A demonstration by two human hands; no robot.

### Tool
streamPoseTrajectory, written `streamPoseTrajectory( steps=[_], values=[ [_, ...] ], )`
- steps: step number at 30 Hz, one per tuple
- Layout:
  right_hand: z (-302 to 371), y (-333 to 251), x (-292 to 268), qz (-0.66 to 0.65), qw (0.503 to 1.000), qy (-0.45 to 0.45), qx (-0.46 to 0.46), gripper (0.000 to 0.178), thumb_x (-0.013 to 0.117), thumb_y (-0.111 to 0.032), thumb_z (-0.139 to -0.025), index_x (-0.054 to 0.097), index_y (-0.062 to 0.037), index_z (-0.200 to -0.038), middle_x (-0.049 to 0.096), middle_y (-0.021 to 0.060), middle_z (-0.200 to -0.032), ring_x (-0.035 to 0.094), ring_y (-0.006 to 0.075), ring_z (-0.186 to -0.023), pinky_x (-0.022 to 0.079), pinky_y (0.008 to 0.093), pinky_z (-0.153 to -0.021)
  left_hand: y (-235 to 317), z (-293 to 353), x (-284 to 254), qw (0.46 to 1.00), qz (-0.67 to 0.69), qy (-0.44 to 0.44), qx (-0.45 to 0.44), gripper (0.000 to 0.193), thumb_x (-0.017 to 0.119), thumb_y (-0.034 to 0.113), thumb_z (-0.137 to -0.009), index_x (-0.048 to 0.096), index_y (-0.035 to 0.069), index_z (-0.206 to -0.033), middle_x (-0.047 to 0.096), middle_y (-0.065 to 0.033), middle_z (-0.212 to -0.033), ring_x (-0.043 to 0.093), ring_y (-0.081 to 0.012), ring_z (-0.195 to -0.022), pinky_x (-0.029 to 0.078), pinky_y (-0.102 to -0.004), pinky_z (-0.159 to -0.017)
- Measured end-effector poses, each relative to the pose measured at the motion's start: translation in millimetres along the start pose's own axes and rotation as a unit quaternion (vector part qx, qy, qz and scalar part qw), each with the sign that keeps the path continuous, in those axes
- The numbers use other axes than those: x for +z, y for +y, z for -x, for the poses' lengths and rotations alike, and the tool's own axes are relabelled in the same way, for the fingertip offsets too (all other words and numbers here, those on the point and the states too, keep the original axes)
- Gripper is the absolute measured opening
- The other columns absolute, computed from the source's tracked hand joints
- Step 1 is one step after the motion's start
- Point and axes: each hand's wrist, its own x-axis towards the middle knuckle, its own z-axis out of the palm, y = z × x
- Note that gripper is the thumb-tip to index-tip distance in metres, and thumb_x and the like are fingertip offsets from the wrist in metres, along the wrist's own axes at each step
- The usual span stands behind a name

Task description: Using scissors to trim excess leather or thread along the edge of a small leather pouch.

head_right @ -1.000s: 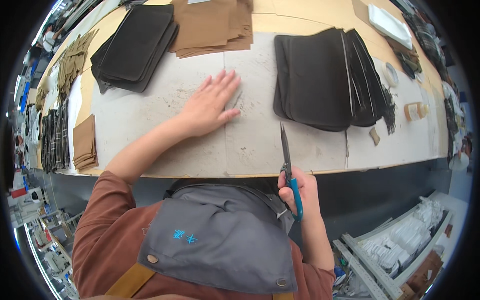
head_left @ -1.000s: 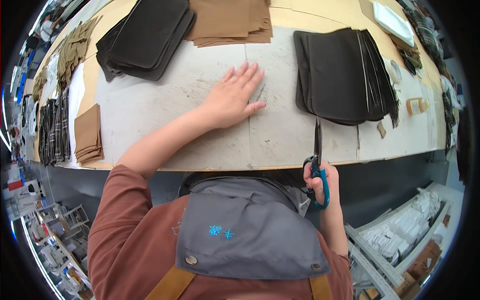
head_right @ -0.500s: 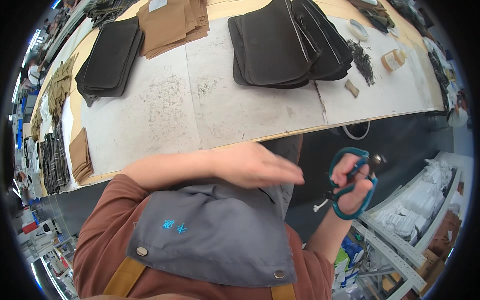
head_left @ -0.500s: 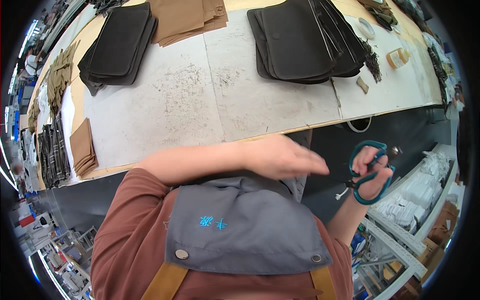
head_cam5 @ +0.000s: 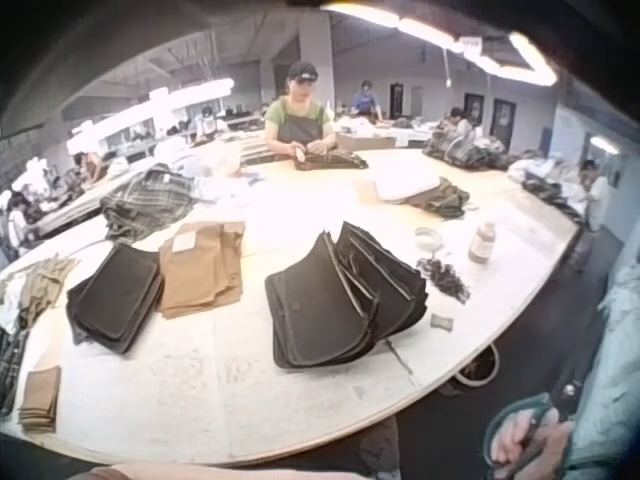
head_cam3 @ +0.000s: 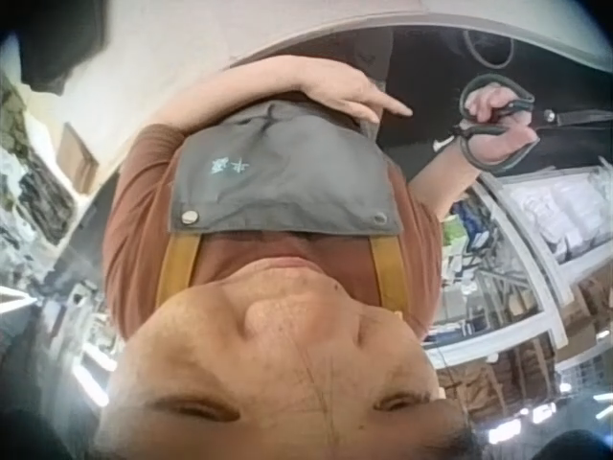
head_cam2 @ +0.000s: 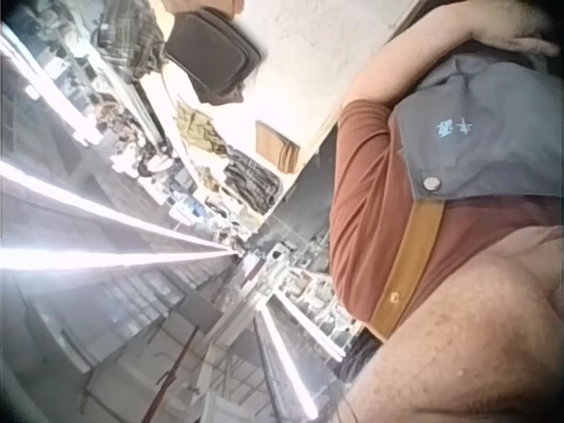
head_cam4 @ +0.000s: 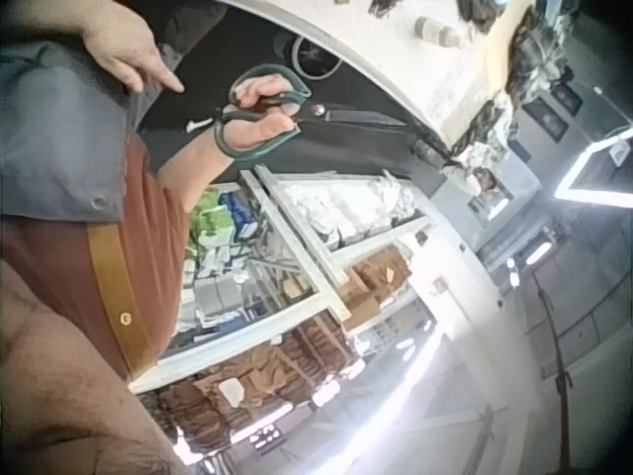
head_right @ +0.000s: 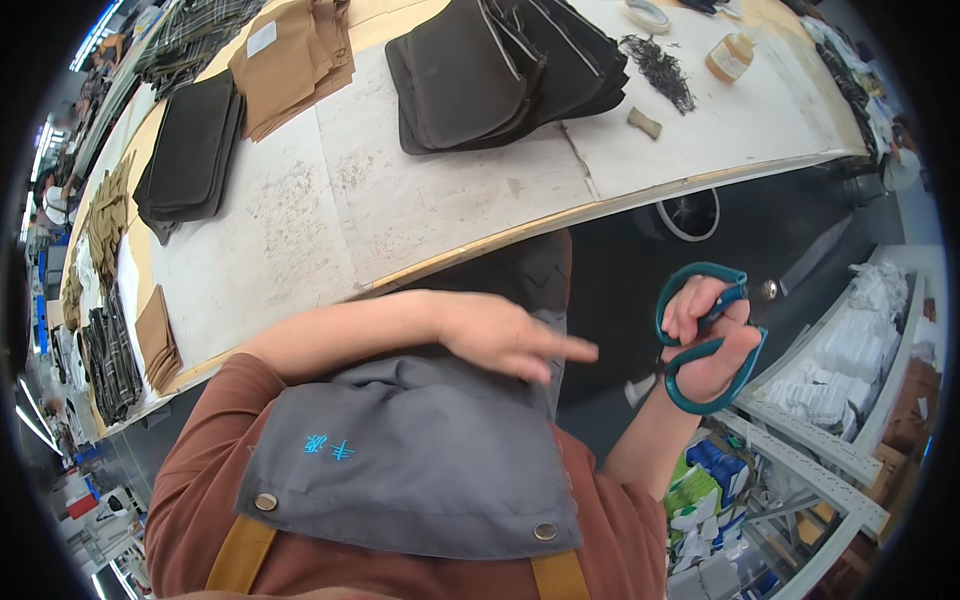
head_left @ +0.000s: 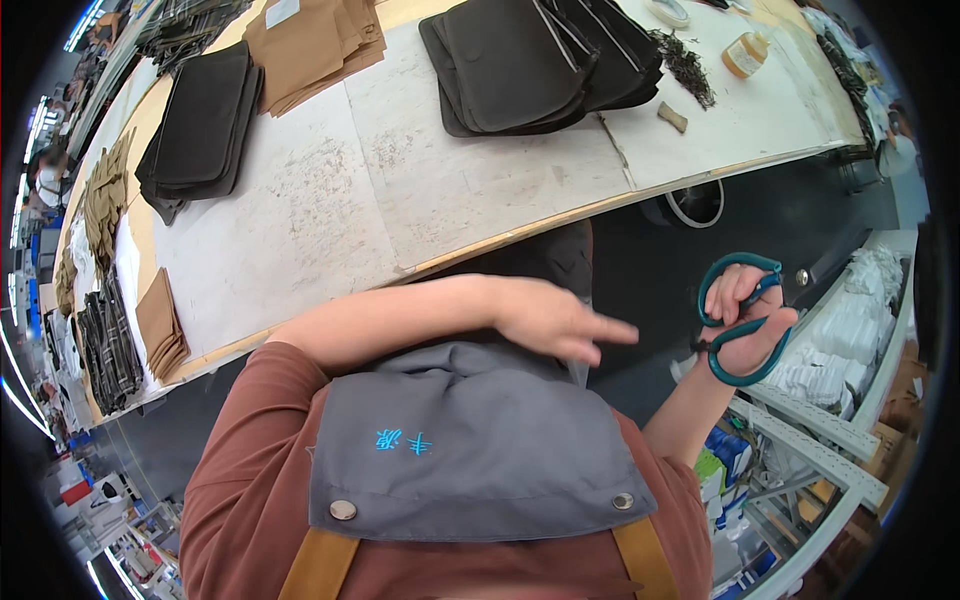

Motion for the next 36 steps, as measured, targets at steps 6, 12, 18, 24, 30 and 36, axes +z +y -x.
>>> streamPoseTrajectory(
  steps=[6,12,18,24,30,36],
  values=[
    [26,-1,-34,-0.011,0.999,0.033,0.009,0.062,0.038,-0.066,-0.088,0.045,-0.0043,-0.082,0.041,-0.0003,-0.060,0.041,0.0094,-0.055,0.035,0.0209,-0.051,-9,15,-42,0.876,-0.289,0.384,0.031,0.033,0.058,0.019,-0.084,0.055,0.013,-0.117,0.064,-0.0055,-0.102,0.063,-0.0247,-0.084,0.051,-0.0348,-0.067],
    [7,26,3,-0.001,0.997,0.075,0.021,0.037,0.056,-0.041,-0.088,0.046,-0.0062,-0.082,0.045,0.0010,-0.066,0.043,0.0095,-0.059,0.037,0.0204,-0.053,-25,15,-119,0.642,-0.362,0.660,-0.142,0.039,0.064,0.045,-0.080,0.057,0.007,-0.081,0.059,-0.0060,-0.077,0.059,-0.0242,-0.075,0.044,-0.0342,-0.065],
    [-64,65,66,0.166,0.983,0.076,0.021,0.033,0.075,-0.006,-0.075,0.043,-0.0038,-0.084,0.061,0.0067,-0.087,0.058,0.0102,-0.069,0.046,0.0236,-0.061,-26,10,-159,0.740,-0.130,0.595,-0.286,0.047,0.052,0.048,-0.084,0.055,0.004,-0.068,0.058,-0.0086,-0.071,0.056,-0.0235,-0.068,0.042,-0.0355,-0.063],
    [-111,95,108,0.356,0.933,0.045,-0.039,0.035,0.076,-0.011,-0.074,0.047,-0.0004,-0.092,0.063,0.0103,-0.088,0.062,0.0188,-0.066,0.048,0.0287,-0.062,-35,36,-158,0.769,0.180,0.593,-0.157,0.029,0.051,0.028,-0.086,0.055,0.003,-0.073,0.051,-0.0023,-0.071,0.047,-0.0104,-0.074,0.037,-0.0238,-0.071],
    [-118,118,95,0.401,0.912,0.078,0.039,0.036,0.068,-0.017,-0.084,0.049,0.0031,-0.106,0.059,0.0152,-0.090,0.058,0.0208,-0.081,0.047,0.0340,-0.074,-40,63,-159,0.619,0.342,0.707,0.034,0.015,0.055,0.022,-0.083,0.061,0.008,-0.084,0.057,-0.0024,-0.078,0.054,-0.0137,-0.072,0.045,-0.0303,-0.071],
    [-124,128,94,0.454,0.889,0.057,-0.004,0.033,0.063,-0.014,-0.088,0.047,0.0065,-0.109,0.054,0.0106,-0.091,0.051,0.0171,-0.080,0.045,0.0277,-0.076,-59,136,-171,0.538,0.536,0.617,0.208,0.020,0.050,0.029,-0.083,0.060,0.012,-0.083,0.064,0.0009,-0.079,0.056,-0.0118,-0.070,0.041,-0.0271,-0.067]
  ],
)
